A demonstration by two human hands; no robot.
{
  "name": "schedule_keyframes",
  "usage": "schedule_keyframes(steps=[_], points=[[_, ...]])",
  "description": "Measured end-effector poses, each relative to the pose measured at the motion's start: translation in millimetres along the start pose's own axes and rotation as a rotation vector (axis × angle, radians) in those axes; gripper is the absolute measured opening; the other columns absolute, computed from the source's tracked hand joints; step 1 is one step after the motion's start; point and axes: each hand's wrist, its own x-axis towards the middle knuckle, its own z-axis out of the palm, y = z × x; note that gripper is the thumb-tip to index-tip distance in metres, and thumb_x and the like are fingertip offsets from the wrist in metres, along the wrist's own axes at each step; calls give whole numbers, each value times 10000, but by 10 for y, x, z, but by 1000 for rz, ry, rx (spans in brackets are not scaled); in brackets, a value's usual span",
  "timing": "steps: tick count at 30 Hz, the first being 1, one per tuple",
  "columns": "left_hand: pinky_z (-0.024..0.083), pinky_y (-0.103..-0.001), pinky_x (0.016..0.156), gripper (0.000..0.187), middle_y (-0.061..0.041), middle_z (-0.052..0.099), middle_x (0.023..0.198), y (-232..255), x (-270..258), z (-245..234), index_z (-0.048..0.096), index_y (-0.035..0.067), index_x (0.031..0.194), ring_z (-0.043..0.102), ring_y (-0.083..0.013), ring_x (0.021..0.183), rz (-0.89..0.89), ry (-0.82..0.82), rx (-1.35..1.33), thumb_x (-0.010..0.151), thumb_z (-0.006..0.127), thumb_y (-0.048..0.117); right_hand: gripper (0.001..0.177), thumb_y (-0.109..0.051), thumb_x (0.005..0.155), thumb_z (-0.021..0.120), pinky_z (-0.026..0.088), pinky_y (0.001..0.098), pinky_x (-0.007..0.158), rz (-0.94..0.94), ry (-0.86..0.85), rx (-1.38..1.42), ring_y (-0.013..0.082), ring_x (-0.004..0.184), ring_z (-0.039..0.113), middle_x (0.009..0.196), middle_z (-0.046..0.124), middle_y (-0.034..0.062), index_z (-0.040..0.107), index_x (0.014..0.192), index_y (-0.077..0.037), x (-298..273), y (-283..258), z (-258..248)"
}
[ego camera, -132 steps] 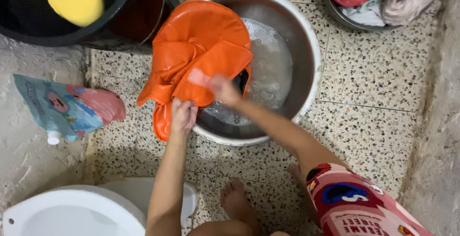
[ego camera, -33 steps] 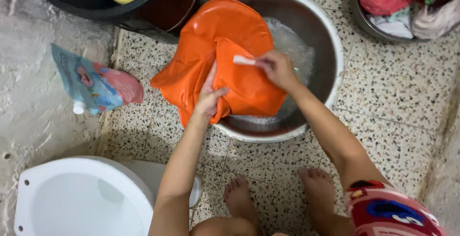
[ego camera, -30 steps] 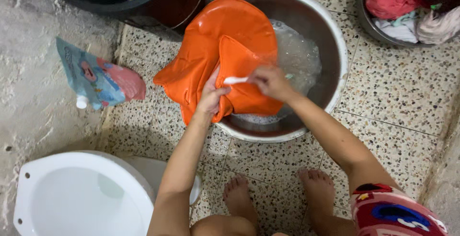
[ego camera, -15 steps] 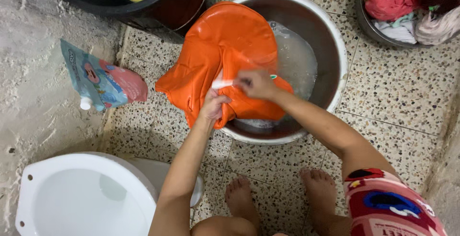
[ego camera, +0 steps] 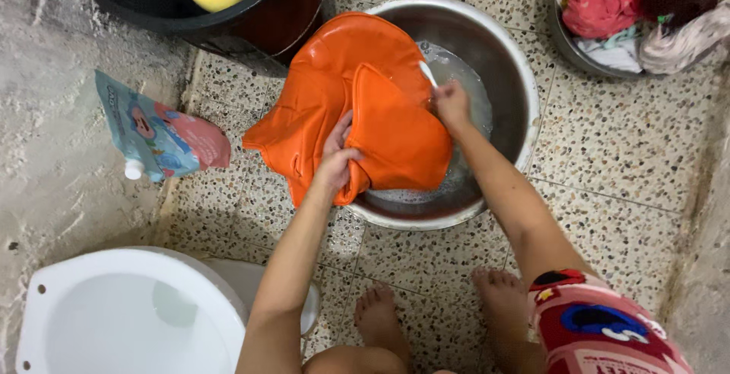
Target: The person washes an orange garment by hand in a metal basin filled with soapy water. They scrub the fabric using a toothbrush and rinse it in the basin.
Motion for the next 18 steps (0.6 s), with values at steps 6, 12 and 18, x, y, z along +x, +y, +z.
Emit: schedule_keyframes(steps=[6,12,18], points=[[484,-333,1098,714,-165,583,1481,48,306,222,417,-9,1533,586,-236,1321,-104,6,543,894,737,8,73,-148,982,715,473,334,612,437,-87,454,163,685,611,840,709,60,701,1037,-102,-157,310,-110],[447,-324,1131,814,-99,554,1505,136,311,176,355,40,1593,533,-218,1383,-29,-130,431,823,571,-115,160,-74,1008,677,509,328,722,-255,-496,540,170,811,629,953,712,36,711,1164,-94,-522,-1017,-527],[495,-271,902,1133,-235,538,1400,179,188,276,121,195,1709,537,-285,1233,-89,-83,223,708,490,-189,335,73,857,613,567,368,799,-869,-426,124,273,885,717,981,744,106,754,1108,-99,-879,-1610,-810]])
